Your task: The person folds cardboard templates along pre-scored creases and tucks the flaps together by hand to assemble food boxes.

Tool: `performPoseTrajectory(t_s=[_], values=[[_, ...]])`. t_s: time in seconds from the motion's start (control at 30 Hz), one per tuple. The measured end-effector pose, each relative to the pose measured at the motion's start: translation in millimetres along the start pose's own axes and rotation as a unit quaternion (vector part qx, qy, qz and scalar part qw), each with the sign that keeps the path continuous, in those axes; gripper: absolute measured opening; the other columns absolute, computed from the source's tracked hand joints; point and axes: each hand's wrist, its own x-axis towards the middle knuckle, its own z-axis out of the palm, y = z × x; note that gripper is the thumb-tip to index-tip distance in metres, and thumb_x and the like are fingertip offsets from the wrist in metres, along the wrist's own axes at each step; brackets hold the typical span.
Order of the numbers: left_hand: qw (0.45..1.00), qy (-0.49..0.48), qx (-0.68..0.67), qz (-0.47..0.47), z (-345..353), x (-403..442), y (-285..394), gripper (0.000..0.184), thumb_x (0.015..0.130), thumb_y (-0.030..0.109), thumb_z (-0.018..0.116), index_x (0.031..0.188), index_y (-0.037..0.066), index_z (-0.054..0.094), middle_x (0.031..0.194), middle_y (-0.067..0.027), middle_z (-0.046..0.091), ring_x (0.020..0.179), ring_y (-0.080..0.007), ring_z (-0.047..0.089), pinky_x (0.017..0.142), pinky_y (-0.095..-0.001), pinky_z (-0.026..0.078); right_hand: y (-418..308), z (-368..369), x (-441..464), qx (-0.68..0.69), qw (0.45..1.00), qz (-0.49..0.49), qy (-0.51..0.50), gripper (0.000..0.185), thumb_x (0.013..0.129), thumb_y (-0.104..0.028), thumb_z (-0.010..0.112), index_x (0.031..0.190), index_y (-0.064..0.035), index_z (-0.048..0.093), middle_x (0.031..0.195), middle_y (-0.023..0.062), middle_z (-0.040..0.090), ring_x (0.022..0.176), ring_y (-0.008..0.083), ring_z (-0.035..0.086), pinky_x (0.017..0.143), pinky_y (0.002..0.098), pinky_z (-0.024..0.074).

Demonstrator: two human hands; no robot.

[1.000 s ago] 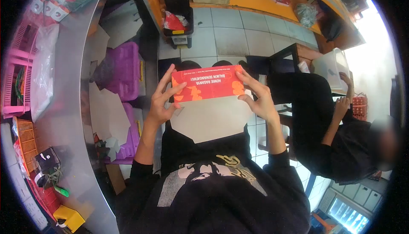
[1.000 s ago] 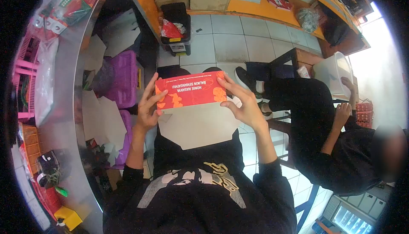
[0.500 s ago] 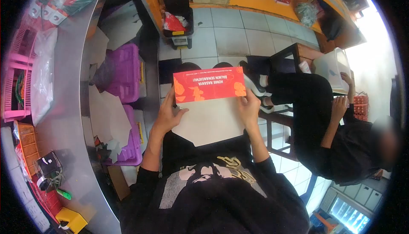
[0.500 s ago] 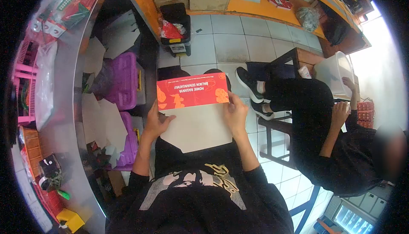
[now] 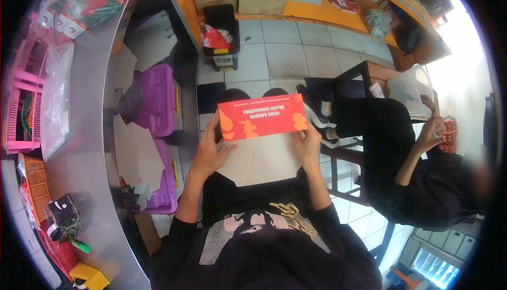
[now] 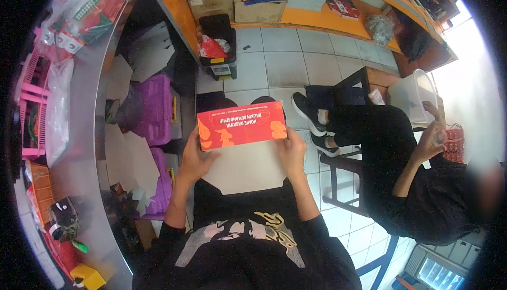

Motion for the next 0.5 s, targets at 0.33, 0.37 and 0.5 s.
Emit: performPoseTrajectory(t_s=[0.33,0.37,0.5], values=[[0.998,0.017,-0.038,-0.039,16,-13,-27,0.075,0.082,0.002,0.067,0.144,0.0,0.024,0.14,-0.022,0.039,0.124,-0.0309,0.048,0.099,-0.0365,0.047,9,0,-1,0.0,1.0,0.003,-0.01,0.03,0.073,0.005,0.065,0.102,0.0,0.065,0.084,0.0151,0.068,0.072,0.0235,0.069,0.061,0.0299,0.0516],[0.999,0.014,-0.02,-0.033,17,-13,-31,0.074,0.083,0.003,0.066,0.144,0.0,0.024,0.14,-0.0213,0.04,0.123,-0.0302,0.049,0.098,-0.0363,0.047,11,2,0,0.001,1.0,0.002,-0.008,0.03,0.073,0.005,0.065,0.102,0.0,0.065,0.084,0.0151,0.068,0.072,0.0235,0.069,0.061,0.0299,0.0516],[0.999,0.022,-0.03,-0.017,16,-15,-29,0.07,0.085,0.004,0.065,0.143,0.0,0.026,0.14,-0.0204,0.04,0.122,-0.03,0.05,0.097,-0.0356,0.048,3,6,-4,0.063,0.997,-0.017,0.05,0.009,0.079,-0.001,0.064,0.087,0.0009,0.061,0.068,0.0153,0.058,0.059,0.0177,0.057,0.055,0.0289,0.0436]])
